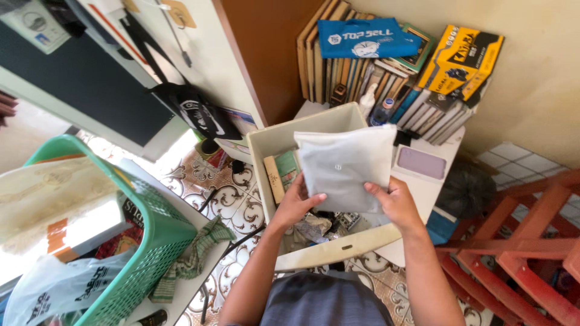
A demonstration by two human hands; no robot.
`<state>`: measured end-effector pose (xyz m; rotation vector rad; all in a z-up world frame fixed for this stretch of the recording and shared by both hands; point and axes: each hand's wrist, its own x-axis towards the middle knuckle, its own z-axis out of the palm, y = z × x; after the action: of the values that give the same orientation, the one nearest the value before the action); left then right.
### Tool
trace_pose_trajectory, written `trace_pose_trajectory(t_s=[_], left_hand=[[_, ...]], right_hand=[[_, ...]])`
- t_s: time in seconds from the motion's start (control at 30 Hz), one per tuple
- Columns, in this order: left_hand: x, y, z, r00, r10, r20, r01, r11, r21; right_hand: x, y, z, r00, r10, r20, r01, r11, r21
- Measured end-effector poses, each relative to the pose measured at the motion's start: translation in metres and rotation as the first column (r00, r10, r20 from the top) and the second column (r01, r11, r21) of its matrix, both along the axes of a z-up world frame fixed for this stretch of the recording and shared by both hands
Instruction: The person transfers various items from a white drawer into a green laundry basket. They handle plastic bags, small boxes, bottles, and miscellaneous objects one by one, placing them into the basket until the drawer is empty.
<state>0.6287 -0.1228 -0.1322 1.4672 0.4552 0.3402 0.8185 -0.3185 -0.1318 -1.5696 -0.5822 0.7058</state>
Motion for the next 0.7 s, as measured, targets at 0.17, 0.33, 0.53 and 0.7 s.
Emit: trace_pose_trajectory(t_s=[0.17,0.33,0.53,0.7], left_hand=[[-0.02,0.002,0.003,0.998,0.063,-0.02,-0.064,0.996,-0.066],[-0.058,-0.005,0.005,0.971,0.24,0.004,-0.24,0.971,0.001],[-0.12,-0.035,0.02,0.888,0.454,0.077,-0.46,0.883,0.095],[-0.181,-0.063,0.043,0.792,0.602,0.104,-0.607,0.758,0.237]], right_hand=[[-0.013,0.013,-0.003,0.988,0.105,-0.11,-0.101,0.994,0.043],[-0.027,0.027,-0.013,0.945,0.309,-0.106,-0.298,0.948,0.108],[-0.057,0.06,-0.029,0.863,0.491,-0.118,-0.482,0.871,0.092],[-0.095,0.1,-0.008,0.671,0.722,0.167,-0.738,0.673,0.057]])
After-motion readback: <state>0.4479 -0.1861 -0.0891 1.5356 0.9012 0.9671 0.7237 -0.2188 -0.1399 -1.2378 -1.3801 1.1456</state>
